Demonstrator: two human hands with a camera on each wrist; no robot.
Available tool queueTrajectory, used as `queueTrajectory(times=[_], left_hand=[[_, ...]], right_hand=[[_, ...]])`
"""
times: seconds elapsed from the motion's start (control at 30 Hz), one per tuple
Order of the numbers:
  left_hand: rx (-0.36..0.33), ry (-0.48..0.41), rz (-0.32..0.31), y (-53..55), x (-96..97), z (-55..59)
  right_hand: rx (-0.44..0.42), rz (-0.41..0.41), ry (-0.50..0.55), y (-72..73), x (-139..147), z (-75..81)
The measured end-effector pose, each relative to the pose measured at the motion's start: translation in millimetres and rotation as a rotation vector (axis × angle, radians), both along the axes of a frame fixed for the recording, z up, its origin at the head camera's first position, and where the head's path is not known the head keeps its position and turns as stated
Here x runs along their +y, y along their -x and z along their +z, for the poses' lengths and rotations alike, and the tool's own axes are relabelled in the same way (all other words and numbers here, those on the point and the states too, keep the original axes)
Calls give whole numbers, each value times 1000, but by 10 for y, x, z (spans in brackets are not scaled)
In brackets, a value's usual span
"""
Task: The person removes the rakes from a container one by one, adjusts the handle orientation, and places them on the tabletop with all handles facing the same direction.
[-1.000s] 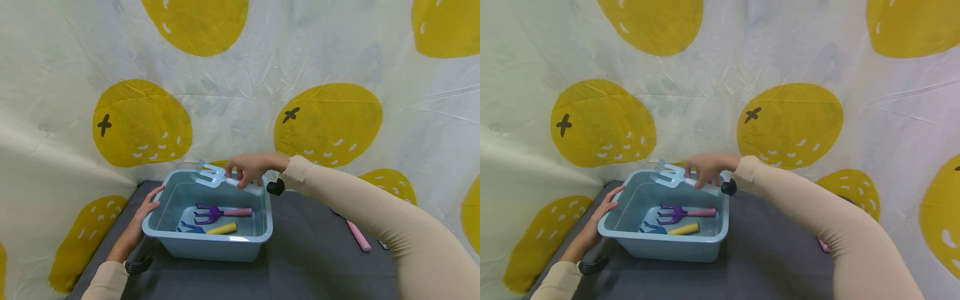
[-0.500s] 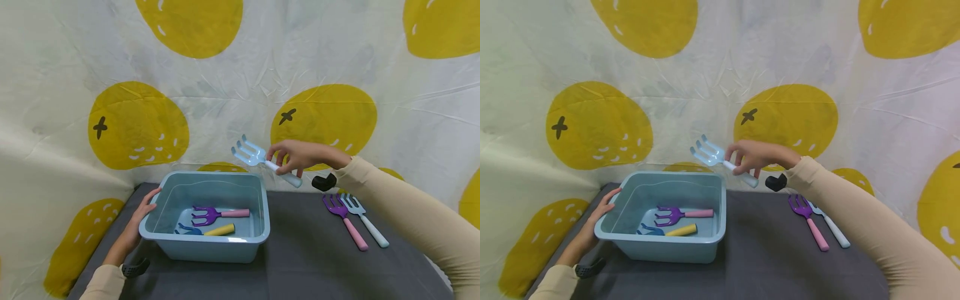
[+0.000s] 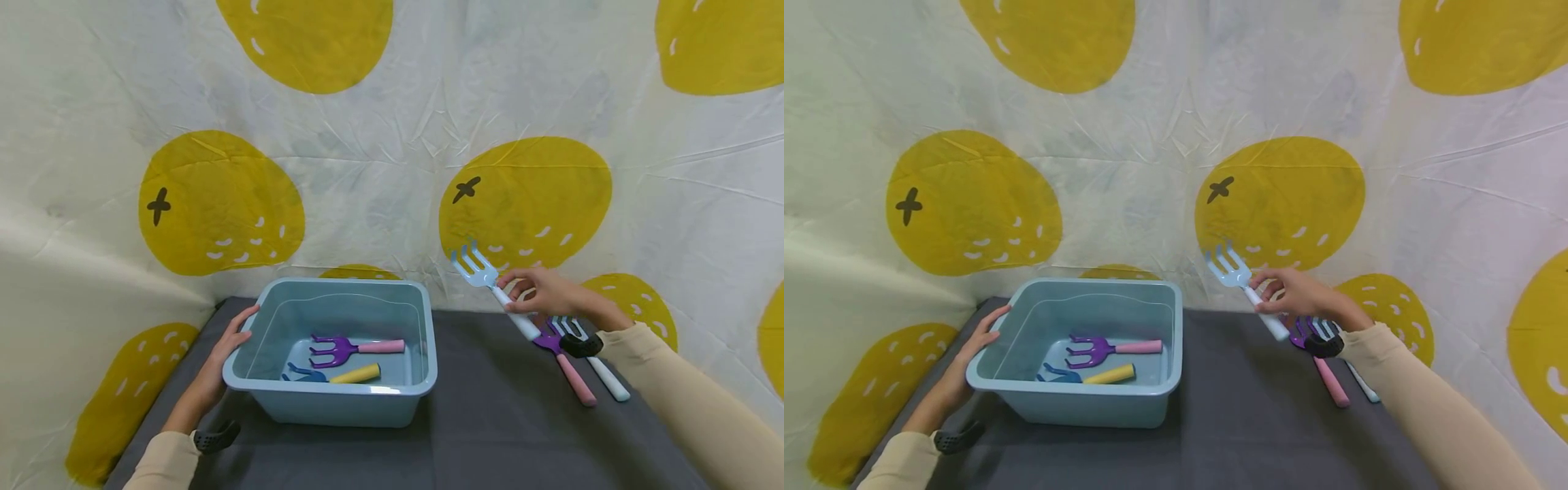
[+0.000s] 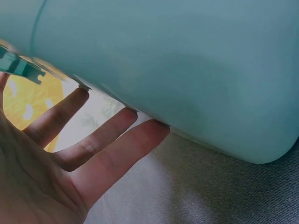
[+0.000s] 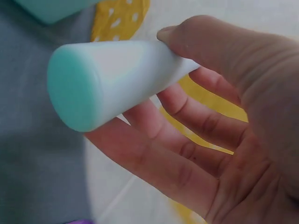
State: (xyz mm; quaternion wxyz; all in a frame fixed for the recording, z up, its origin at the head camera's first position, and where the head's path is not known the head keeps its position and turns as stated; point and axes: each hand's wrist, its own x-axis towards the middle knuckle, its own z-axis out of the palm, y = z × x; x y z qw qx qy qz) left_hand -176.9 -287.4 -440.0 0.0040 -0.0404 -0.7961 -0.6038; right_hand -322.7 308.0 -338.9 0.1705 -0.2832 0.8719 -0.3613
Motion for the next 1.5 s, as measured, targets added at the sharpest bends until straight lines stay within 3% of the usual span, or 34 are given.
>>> queueTrajectory(times=[0.13, 0.27, 0.6, 0.9, 1.07, 1.5], left_hand=[[-5, 10, 2, -8, 0, 16], [-7, 15, 4, -13, -1, 34], [-19, 11, 0, -11, 12, 32], [-34, 9, 4, 10, -1, 26], [-32, 9, -1, 6, -1, 29], [-25, -1, -10, -11, -1, 27]], right_hand=[[24, -38, 78, -34, 250, -399], [-45, -105, 139, -93, 429, -718], [-168, -229, 141, -261, 544, -1237], [-229, -280, 105, -366, 579, -1471], [-240, -317, 78, -434, 575, -1490], [-112, -405, -52, -482, 534, -1465]])
